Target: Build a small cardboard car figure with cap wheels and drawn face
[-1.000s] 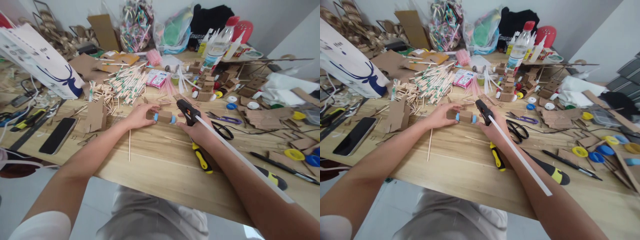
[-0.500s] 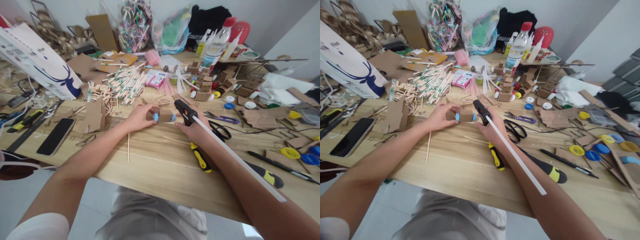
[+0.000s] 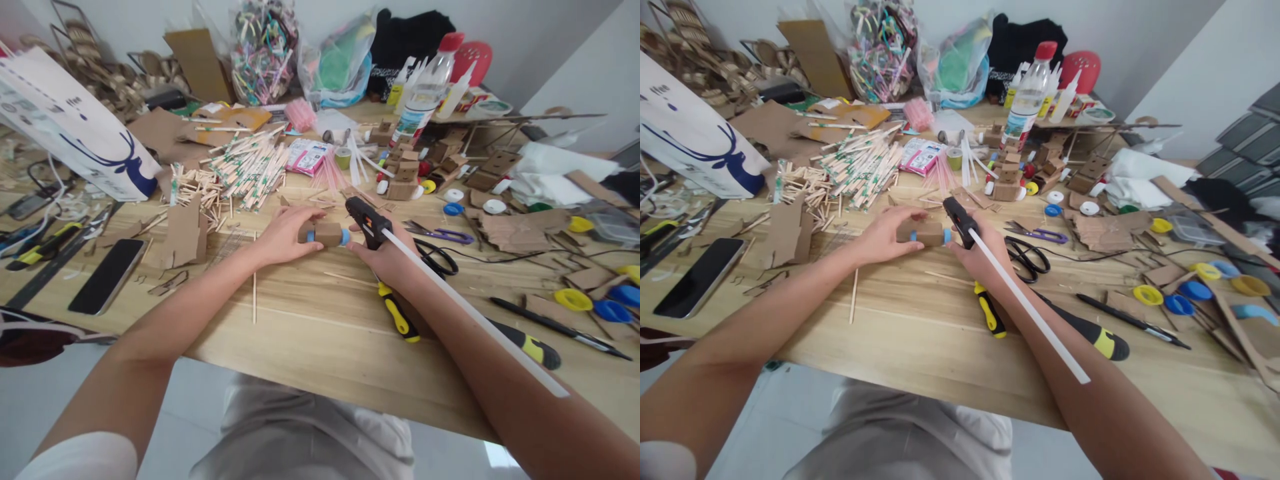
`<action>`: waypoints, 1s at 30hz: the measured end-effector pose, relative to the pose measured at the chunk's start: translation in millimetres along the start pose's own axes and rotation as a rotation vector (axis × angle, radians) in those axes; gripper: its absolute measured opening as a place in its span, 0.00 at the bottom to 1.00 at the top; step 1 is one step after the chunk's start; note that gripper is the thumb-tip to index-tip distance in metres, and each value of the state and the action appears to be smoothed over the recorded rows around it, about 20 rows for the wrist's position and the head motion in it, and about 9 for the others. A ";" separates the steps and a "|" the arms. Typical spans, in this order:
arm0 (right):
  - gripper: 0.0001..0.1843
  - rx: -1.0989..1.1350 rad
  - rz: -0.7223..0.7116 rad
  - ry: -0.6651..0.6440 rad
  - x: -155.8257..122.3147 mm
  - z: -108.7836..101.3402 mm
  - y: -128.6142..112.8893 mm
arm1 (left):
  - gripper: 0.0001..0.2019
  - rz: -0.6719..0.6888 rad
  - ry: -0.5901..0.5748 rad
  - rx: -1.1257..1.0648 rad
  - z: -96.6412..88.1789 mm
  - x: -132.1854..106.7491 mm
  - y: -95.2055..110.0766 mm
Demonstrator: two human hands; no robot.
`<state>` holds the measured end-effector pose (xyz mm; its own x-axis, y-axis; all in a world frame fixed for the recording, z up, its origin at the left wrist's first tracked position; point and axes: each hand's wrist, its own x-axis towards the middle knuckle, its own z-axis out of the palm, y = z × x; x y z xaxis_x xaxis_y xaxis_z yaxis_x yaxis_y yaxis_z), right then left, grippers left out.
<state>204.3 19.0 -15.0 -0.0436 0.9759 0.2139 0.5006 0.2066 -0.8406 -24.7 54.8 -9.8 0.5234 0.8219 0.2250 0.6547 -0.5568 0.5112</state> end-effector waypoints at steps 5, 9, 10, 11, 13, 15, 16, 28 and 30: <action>0.17 0.001 0.017 0.011 0.1 -0.5 -0.9 | 0.24 -0.052 0.000 0.025 10.3 5.0 7.6; 0.18 -0.003 -0.006 0.030 -0.4 0.4 -1.9 | 0.25 -0.043 0.093 0.014 13.2 3.2 10.8; 0.18 0.001 -0.013 0.047 -0.8 0.9 -2.2 | 0.25 -0.033 0.120 0.013 13.6 2.0 11.8; 0.17 0.005 -0.020 0.070 -1.2 1.4 -2.6 | 0.25 -0.020 0.144 0.014 13.9 0.7 12.9; 0.16 0.014 -0.034 0.117 -2.4 2.4 -3.3 | 0.24 0.004 0.185 0.023 14.5 -1.4 14.9; 0.16 0.037 -0.049 0.144 -3.7 3.2 -4.3 | 0.24 0.018 0.214 0.037 15.1 -2.7 16.1; 0.17 0.056 -0.053 0.146 -4.5 3.6 -5.0 | 0.23 0.019 0.226 0.040 15.4 -3.0 16.5; 0.27 0.203 -0.094 0.193 -14.0 12.2 -22.9 | 0.18 -0.021 0.373 0.176 18.3 -6.5 42.5; 0.28 0.181 -0.110 0.214 -14.4 13.2 -23.2 | 0.17 0.001 0.387 0.213 19.3 -6.1 45.8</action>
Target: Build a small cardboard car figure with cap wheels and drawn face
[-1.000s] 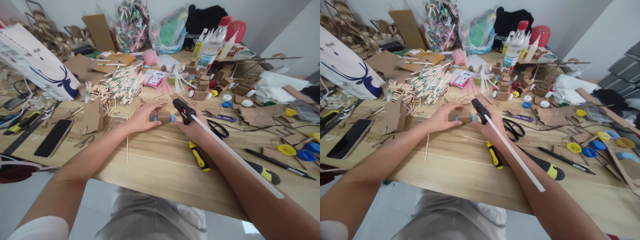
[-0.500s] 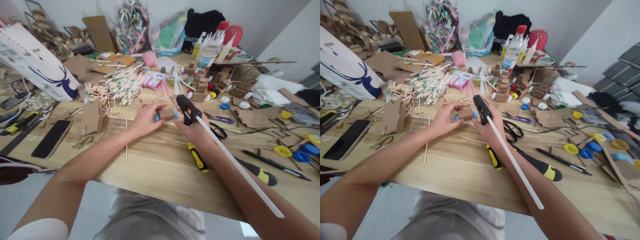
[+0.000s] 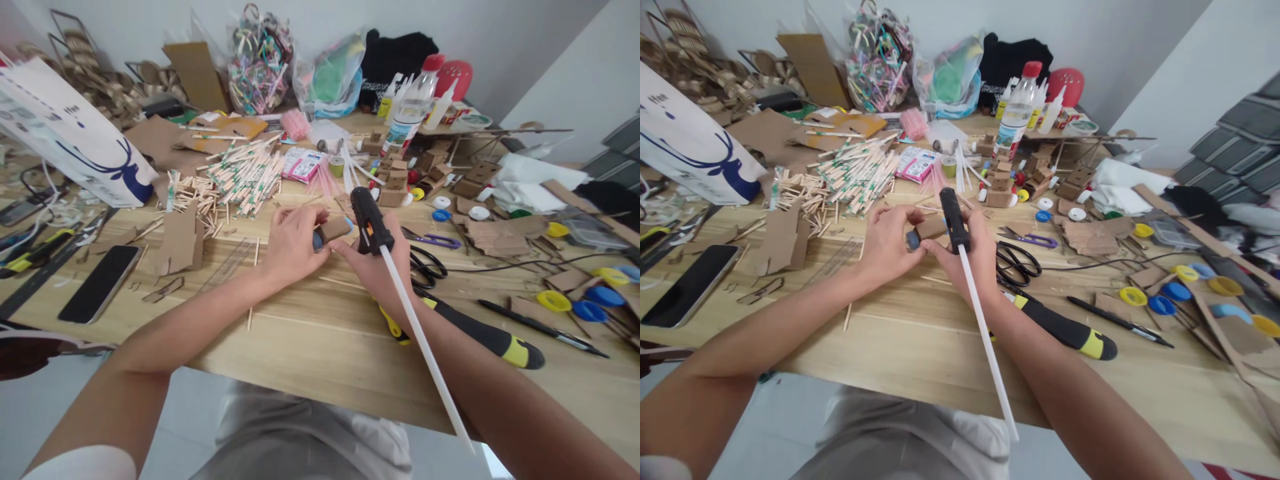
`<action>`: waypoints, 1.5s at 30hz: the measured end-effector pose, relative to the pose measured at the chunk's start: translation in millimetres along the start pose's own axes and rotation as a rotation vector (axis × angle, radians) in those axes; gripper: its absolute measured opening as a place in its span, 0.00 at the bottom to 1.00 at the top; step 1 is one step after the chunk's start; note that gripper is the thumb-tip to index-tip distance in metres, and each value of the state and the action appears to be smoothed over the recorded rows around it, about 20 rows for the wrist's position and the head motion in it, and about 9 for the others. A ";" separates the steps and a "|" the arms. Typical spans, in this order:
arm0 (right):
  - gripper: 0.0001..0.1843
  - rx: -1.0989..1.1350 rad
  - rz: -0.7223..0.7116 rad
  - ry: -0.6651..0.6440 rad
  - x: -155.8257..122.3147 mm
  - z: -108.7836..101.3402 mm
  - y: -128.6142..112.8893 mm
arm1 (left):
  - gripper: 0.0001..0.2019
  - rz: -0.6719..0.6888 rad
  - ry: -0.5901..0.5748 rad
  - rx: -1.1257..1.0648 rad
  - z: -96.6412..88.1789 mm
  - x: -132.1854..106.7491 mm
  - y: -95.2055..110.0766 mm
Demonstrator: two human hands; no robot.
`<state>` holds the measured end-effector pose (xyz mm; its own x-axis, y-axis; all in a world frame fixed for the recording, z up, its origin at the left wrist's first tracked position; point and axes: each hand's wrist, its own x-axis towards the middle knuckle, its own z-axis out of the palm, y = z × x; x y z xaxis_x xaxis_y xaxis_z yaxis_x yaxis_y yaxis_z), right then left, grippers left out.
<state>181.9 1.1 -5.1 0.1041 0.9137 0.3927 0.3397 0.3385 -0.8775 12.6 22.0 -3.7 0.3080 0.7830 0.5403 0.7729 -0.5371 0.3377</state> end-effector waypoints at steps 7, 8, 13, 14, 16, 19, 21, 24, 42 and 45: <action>0.25 -0.061 -0.035 0.027 -2.2 3.8 1.3 | 0.13 0.054 0.024 0.042 1.7 -0.4 4.4; 0.24 -0.056 -0.027 0.025 -2.6 4.0 0.9 | 0.13 0.051 0.020 0.034 0.7 -0.6 5.1; 0.23 -0.016 0.038 -0.014 2.2 -1.1 -0.6 | 0.17 -0.022 -0.037 -0.131 -7.3 -0.8 4.4; 0.23 -0.017 0.053 -0.027 4.6 -4.1 -0.5 | 0.19 -0.060 -0.043 -0.207 -8.3 -0.3 1.9; 0.22 -0.027 0.087 -0.087 10.4 -11.8 -0.8 | 0.20 -0.142 -0.044 -0.407 -8.3 1.9 -6.6; 0.24 -0.027 0.135 -0.273 18.4 -25.0 -4.2 | 0.17 -0.241 -0.056 -0.745 -5.5 6.9 -24.9; 0.27 0.011 0.167 -0.383 21.6 -32.1 -9.2 | 0.18 -0.313 -0.114 -0.930 -4.4 10.2 -36.0; 0.31 0.072 0.220 -0.520 23.2 -37.3 -18.1 | 0.24 -0.383 -0.301 -1.153 -7.2 13.8 -44.6; 0.29 0.113 0.225 -0.378 21.2 -31.4 -13.4 | 0.30 -0.353 -0.427 -0.988 0.9 11.4 -49.6; 0.27 0.062 0.225 -0.265 21.7 -30.2 -6.8 | 0.29 -0.313 -0.355 -0.886 4.6 12.3 -52.9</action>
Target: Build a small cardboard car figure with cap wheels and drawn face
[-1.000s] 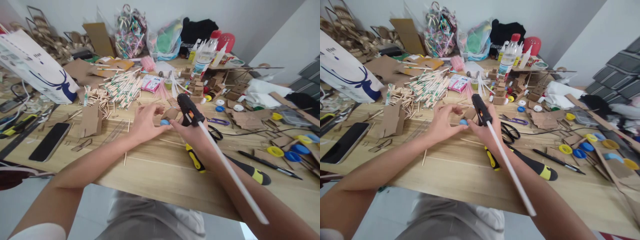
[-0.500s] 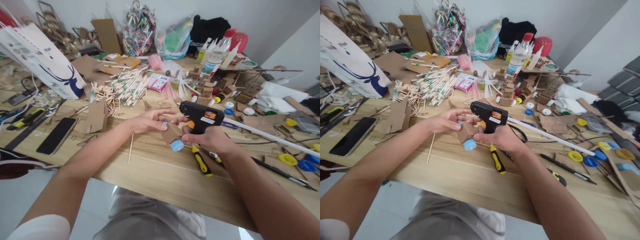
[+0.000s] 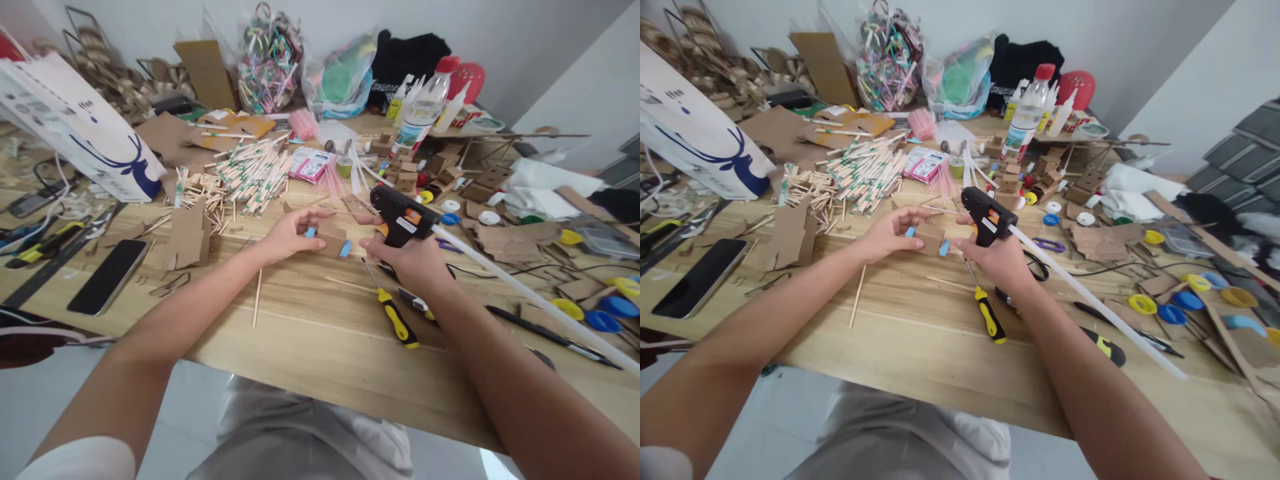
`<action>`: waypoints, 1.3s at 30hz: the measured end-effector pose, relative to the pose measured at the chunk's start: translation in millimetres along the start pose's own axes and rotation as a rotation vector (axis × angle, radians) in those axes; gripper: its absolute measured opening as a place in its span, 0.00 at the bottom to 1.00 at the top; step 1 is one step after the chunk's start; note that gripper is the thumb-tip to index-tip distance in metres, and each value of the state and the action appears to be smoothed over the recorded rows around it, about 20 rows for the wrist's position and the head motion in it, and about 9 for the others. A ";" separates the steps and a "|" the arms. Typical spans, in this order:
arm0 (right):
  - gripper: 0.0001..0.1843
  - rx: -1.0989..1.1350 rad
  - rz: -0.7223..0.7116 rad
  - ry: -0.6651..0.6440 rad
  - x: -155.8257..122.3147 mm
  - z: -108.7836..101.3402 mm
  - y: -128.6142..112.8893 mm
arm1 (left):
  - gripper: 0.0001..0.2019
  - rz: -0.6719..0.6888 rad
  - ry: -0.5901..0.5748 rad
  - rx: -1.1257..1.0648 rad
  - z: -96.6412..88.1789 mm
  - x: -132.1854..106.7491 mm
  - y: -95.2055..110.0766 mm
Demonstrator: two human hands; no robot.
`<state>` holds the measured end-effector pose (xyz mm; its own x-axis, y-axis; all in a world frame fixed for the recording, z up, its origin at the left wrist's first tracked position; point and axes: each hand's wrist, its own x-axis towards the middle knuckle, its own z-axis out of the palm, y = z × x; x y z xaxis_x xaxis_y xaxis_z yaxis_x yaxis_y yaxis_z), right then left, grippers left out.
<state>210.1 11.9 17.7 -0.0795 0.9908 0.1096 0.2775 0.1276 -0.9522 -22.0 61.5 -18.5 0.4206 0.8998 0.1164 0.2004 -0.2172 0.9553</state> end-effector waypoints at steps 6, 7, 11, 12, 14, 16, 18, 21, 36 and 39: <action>0.18 -0.008 0.003 -0.021 -1.6 2.8 3.2 | 0.28 0.091 -0.011 0.053 2.1 -1.5 -0.2; 0.17 -0.001 0.012 -0.032 -1.9 3.5 3.0 | 0.28 0.100 -0.022 0.054 2.4 -1.8 -0.2; 0.16 0.040 0.028 -0.034 -2.5 7.6 5.2 | 0.27 0.143 -0.036 0.108 2.2 -0.4 -3.3; 0.16 0.052 0.032 -0.031 -2.5 9.1 6.7 | 0.27 0.154 -0.035 0.130 1.7 0.5 -4.8; 0.16 0.074 0.054 -0.034 -2.6 12.6 10.2 | 0.26 0.167 -0.041 0.165 0.7 2.9 -8.1; 0.16 0.087 0.078 -0.041 -2.7 16.3 13.8 | 0.25 0.175 -0.061 0.189 -0.8 5.5 -10.8; 0.16 0.098 0.091 -0.031 -2.7 19.6 16.9 | 0.24 0.190 -0.072 0.221 -2.3 7.6 -12.1; 0.17 0.121 0.102 -0.006 -2.4 22.5 20.0 | 0.24 0.257 -0.033 0.315 -3.4 7.7 -10.0; 0.25 0.263 0.137 -0.076 -3.9 21.4 10.6 | 0.31 -0.008 0.176 0.606 35.2 -9.1 21.5; 0.26 0.298 0.145 -0.006 -2.0 18.1 12.3 | 0.29 -0.038 0.143 0.646 31.3 -9.0 22.8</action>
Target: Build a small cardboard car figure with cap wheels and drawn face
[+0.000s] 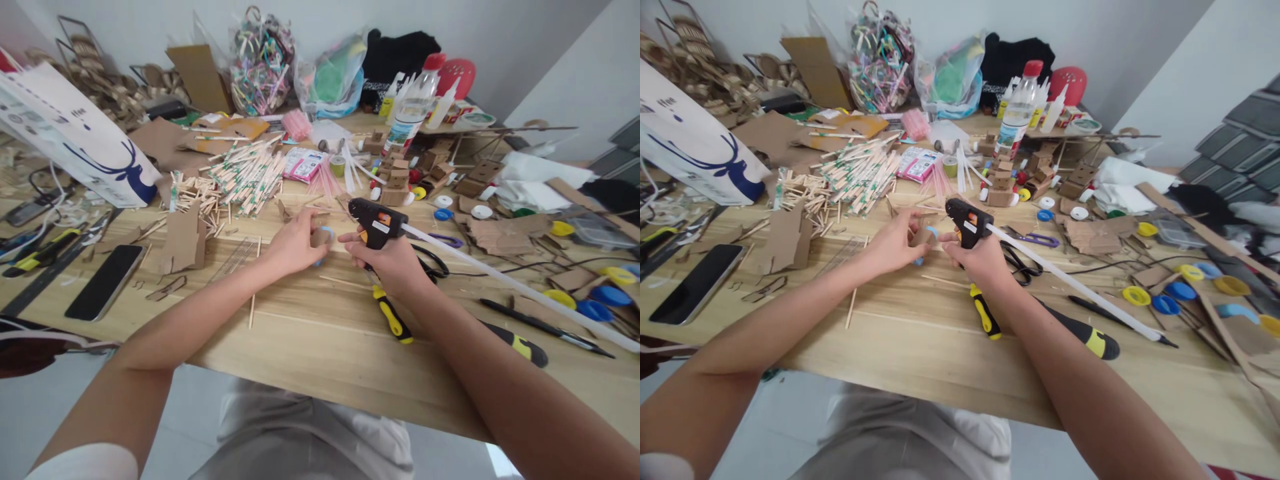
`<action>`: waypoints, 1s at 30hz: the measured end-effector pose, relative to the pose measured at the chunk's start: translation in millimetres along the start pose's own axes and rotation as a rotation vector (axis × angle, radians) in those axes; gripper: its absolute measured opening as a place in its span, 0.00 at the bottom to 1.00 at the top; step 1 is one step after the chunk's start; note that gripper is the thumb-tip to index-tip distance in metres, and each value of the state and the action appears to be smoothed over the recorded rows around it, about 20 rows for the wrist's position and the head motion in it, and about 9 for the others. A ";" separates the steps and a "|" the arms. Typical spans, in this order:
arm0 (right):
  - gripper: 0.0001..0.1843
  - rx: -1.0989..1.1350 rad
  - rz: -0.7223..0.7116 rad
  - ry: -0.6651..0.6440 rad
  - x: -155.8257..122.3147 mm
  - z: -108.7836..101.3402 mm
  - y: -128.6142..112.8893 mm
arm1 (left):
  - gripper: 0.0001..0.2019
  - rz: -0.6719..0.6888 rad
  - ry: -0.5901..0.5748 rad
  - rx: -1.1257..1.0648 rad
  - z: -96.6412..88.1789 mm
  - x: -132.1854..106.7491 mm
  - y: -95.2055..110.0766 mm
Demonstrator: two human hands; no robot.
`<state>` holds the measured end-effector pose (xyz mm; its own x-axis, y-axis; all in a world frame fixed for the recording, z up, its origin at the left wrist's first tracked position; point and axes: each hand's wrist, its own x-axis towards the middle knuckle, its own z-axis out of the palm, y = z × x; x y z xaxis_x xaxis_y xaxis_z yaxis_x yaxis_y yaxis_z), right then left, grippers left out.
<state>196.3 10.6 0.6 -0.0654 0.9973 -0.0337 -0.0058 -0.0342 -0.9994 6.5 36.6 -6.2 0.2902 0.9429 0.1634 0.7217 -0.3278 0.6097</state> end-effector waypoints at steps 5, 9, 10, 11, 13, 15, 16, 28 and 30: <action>0.23 0.010 -0.081 0.046 3.1 -5.8 -1.3 | 0.27 0.099 -0.010 -0.014 -10.3 4.1 -8.1; 0.23 0.016 -0.100 0.069 4.8 -7.5 -2.0 | 0.26 0.205 0.005 -0.014 -13.1 11.3 -17.6; 0.23 0.017 -0.096 0.070 5.2 -7.7 -1.6 | 0.26 0.218 -0.006 -0.020 -13.0 12.7 -20.0; 0.23 0.017 -0.091 0.070 5.7 -8.0 -0.9 | 0.26 0.226 -0.018 -0.030 -12.8 13.8 -22.1; 0.24 0.007 -0.076 0.073 6.7 -8.7 0.9 | 0.27 0.237 -0.038 -0.048 -12.4 14.7 -25.3; 0.24 -0.014 -0.060 0.075 7.5 -9.7 2.9 | 0.28 0.237 -0.050 -0.054 -12.7 14.6 -27.2; 0.24 -0.024 -0.056 0.075 7.8 -10.2 3.8 | 0.30 0.229 -0.055 -0.052 -13.0 14.4 -27.7; 0.20 -0.064 -0.061 0.084 8.5 -9.0 8.6 | 0.32 0.252 -0.073 -0.100 -10.1 16.0 -39.2; 0.20 -0.068 -0.061 0.088 8.3 -9.3 9.4 | 0.33 0.254 -0.085 -0.128 -11.8 16.5 -41.9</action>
<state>205.0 19.1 -9.1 0.0207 0.9994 0.0294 0.0611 0.0280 -0.9977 -26.4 66.5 -20.0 0.5069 0.8216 0.2610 0.5358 -0.5375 0.6512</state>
